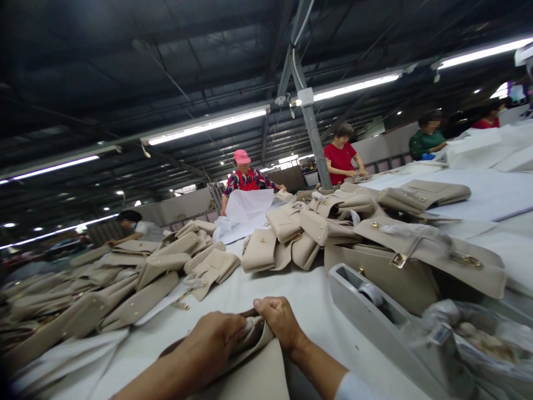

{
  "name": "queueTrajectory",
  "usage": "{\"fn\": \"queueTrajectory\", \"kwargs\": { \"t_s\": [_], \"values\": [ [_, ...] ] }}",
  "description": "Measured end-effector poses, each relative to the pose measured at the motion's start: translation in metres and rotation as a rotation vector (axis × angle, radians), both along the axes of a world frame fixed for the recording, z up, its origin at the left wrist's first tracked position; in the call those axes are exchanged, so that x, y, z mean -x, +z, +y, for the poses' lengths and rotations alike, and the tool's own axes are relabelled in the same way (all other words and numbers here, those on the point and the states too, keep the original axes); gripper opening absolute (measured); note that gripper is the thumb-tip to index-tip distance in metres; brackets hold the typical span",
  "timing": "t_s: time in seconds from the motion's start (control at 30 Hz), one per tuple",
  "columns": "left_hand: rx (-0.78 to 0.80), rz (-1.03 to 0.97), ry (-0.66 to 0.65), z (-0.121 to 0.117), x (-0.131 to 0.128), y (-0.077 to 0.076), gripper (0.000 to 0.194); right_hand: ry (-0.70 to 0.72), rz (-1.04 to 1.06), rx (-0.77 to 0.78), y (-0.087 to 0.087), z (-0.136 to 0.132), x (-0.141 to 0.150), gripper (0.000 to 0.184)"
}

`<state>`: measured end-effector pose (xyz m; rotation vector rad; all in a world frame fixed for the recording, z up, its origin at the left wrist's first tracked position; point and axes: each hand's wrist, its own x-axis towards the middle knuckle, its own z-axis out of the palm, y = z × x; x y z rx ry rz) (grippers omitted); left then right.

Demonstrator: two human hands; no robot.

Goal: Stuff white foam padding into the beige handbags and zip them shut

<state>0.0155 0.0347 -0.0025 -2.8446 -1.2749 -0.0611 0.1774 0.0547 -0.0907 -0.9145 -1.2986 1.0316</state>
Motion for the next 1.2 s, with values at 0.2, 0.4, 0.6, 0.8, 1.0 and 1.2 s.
{"fn": "queueTrajectory", "kwargs": {
  "t_s": [0.2,0.4,0.6,0.8,1.0,1.2],
  "values": [
    [0.04,-0.101,-0.137,0.004,0.003,0.002,0.03,-0.085,0.061,0.056,-0.002,0.003,0.003,0.049],
    [0.064,-0.082,-0.161,0.005,0.013,0.007,0.029,-0.019,0.103,0.063,-0.004,-0.003,0.003,0.049],
    [-0.159,0.158,-0.354,0.019,-0.008,0.003,0.012,-0.116,0.048,0.095,-0.008,0.008,-0.002,0.045],
    [-0.223,0.077,-0.444,0.032,-0.006,-0.007,0.008,-0.126,-0.01,0.019,-0.005,0.006,-0.003,0.043],
    [-0.245,-0.216,-0.368,0.035,-0.001,-0.016,0.009,-0.098,-0.006,-0.016,0.0,-0.005,0.0,0.038],
    [-0.264,-0.279,-0.31,0.041,-0.01,-0.026,0.014,-0.122,0.026,-0.008,-0.002,-0.003,0.0,0.035]
  ]
}}
